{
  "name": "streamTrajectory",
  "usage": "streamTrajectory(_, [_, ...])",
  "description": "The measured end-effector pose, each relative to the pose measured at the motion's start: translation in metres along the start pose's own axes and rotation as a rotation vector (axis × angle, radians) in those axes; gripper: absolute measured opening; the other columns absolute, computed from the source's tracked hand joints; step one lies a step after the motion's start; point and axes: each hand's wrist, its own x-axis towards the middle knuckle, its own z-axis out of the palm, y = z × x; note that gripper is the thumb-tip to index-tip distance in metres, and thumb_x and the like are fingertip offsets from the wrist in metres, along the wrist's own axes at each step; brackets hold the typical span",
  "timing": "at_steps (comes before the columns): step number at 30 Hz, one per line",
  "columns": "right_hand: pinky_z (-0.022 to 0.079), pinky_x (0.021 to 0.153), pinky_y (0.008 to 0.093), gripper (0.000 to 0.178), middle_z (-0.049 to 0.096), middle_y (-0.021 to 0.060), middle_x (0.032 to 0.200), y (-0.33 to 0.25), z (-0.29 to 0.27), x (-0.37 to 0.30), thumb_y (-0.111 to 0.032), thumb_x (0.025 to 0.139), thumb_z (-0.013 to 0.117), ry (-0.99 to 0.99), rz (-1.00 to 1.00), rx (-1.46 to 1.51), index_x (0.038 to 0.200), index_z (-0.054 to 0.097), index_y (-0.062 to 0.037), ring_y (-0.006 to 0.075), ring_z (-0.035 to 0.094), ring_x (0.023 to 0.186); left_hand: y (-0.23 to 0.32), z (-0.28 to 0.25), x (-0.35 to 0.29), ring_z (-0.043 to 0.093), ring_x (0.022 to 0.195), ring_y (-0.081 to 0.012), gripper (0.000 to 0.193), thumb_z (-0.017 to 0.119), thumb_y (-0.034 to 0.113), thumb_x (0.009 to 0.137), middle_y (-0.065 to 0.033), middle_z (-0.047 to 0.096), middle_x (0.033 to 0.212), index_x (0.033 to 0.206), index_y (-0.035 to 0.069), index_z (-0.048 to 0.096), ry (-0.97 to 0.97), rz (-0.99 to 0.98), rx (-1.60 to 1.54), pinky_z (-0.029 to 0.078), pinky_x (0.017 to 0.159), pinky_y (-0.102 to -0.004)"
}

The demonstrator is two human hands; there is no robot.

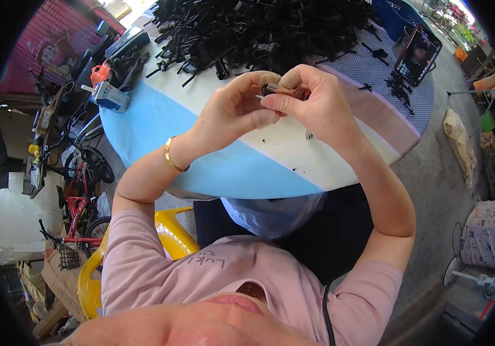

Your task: Assembling small black plastic components by hand at a workstation.

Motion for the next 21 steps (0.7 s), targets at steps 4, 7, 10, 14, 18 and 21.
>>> streamTrajectory(4, [0.037, 0.052, 0.0150, 0.010, 0.057, -0.0013, 0.069, -0.006, -0.003, 0.001, -0.013, 0.085, 0.058, -0.105, 0.116, 0.211, 0.086, 0.060, -0.0027, 0.0017, 0.046, 0.057, -0.002, -0.006, 0.003, 0.060, 0.085, -0.0111, 0.036, 0.062, -0.001, 0.079, -0.0065, 0.058, 0.093, 0.112, -0.002, 0.047, 0.086, -0.075, -0.126, 0.050, 0.074, -0.0226])
streamTrajectory(7, [0.033, 0.049, 0.0147, 0.016, 0.056, -0.0017, 0.067, 0.002, -0.003, -0.002, -0.014, 0.089, 0.052, -0.152, 0.059, 0.048, 0.089, 0.062, -0.0022, 0.0012, 0.043, 0.054, 0.000, -0.007, 0.005, 0.059, 0.079, -0.0081, 0.033, 0.063, -0.001, 0.078, -0.0052, 0.059, 0.088, 0.108, -0.001, 0.049, 0.154, -0.031, -0.111, 0.050, 0.069, -0.0207])
streamTrajectory(10, [0.033, 0.048, 0.0153, 0.015, 0.056, -0.0023, 0.065, -0.002, -0.001, -0.003, -0.012, 0.088, 0.052, -0.137, 0.020, 0.021, 0.091, 0.062, -0.0010, 0.0013, 0.043, 0.055, -0.002, -0.006, 0.003, 0.056, 0.073, -0.0049, 0.029, 0.062, -0.001, 0.079, -0.0051, 0.059, 0.088, 0.104, 0.000, 0.049, 0.177, 0.034, -0.020, 0.048, 0.064, -0.0185])
streamTrajectory(14, [0.032, 0.049, 0.0161, 0.015, 0.055, -0.0028, 0.063, -0.001, 0.000, -0.005, -0.011, 0.088, 0.052, -0.127, -0.013, 0.011, 0.092, 0.062, -0.0007, 0.0016, 0.044, 0.055, -0.002, -0.005, 0.002, 0.054, 0.069, -0.0029, 0.026, 0.062, -0.002, 0.079, -0.0045, 0.058, 0.088, 0.102, 0.000, 0.050, 0.203, 0.049, 0.012, 0.047, 0.060, -0.0171])
streamTrajectory(18, [0.034, 0.050, 0.0179, 0.016, 0.056, -0.0010, 0.062, -0.002, 0.006, -0.007, -0.011, 0.087, 0.053, -0.108, 0.052, 0.041, 0.091, 0.063, -0.0001, 0.0035, 0.046, 0.055, -0.008, -0.001, 0.001, 0.054, 0.068, -0.0040, 0.025, 0.063, -0.001, 0.078, -0.0037, 0.059, 0.085, 0.100, 0.000, 0.050, 0.226, 0.167, 0.007, 0.047, 0.060, -0.0172])
streamTrajectory(21, [0.035, 0.051, 0.0184, 0.015, 0.056, -0.0004, 0.062, -0.003, 0.006, -0.009, -0.011, 0.087, 0.053, -0.093, 0.044, 0.017, 0.090, 0.063, 0.0003, 0.0042, 0.047, 0.056, -0.009, -0.006, -0.002, 0.056, 0.076, -0.0074, 0.025, 0.061, -0.003, 0.079, -0.0059, 0.059, 0.089, 0.101, 0.000, 0.049, 0.206, 0.233, 0.128, 0.049, 0.067, -0.0202])
